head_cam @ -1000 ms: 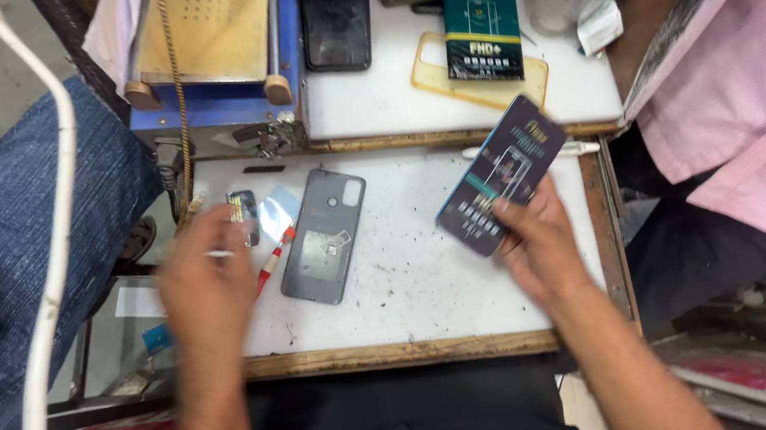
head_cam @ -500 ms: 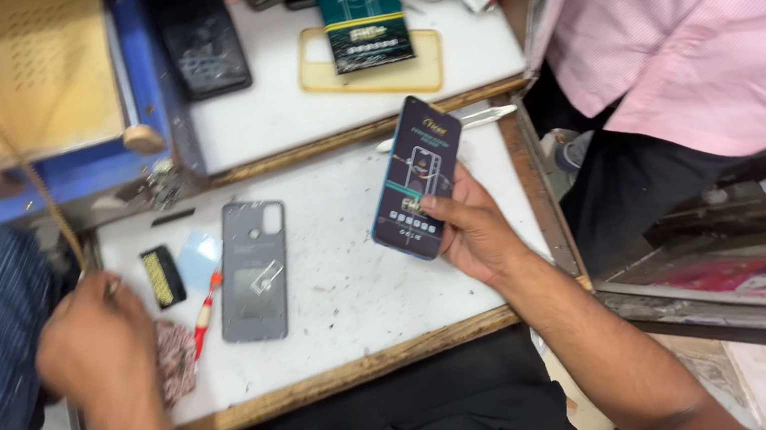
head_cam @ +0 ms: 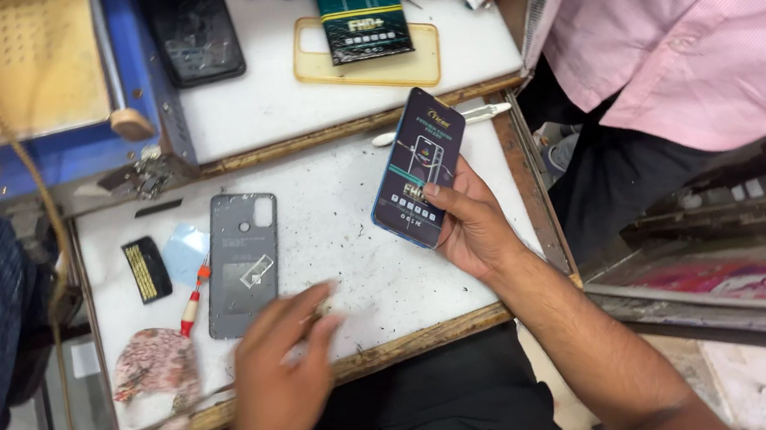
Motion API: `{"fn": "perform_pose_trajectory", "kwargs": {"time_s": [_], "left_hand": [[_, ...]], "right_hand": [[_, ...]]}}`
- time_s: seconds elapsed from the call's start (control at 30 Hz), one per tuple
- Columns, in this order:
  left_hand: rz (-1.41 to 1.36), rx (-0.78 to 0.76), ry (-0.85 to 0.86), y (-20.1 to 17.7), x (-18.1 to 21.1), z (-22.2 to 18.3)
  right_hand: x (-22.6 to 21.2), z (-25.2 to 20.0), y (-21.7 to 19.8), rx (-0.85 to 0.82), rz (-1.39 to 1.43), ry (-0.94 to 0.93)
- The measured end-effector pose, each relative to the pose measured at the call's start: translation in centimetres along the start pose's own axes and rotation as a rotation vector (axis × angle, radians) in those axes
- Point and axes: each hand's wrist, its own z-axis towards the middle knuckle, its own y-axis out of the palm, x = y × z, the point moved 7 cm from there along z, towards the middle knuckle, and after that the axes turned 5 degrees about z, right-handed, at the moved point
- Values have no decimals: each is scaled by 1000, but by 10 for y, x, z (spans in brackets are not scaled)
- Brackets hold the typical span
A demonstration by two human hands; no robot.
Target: The person disassembles a smartphone, removes the back cover and battery, then reassembles it with a new battery and back cover. The person handles the phone, battery, and back cover throughout the process.
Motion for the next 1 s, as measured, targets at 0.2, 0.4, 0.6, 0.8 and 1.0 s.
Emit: {"fn": "perform_pose_trajectory", "kwargs": {"time_s": [0.2,0.4,0.6,0.8,1.0], "left_hand": [[-104,-125,-50,81,-14,26],[-176,-130,-95,74,-10,37],[-324,-222,-307,94,-43,32],[-464,-99,-409,103,-47,33],[-334,-270,-310,88,-42,43]], "right_hand": [[-1,-1,5,1,-47,-56],[2,-2,4,-17,-146,-105],[6,-5,1,-85,-316,-153],[9,-5,3,-35,-322,-142],[14,-6,1,-92,-233,-141]]}}
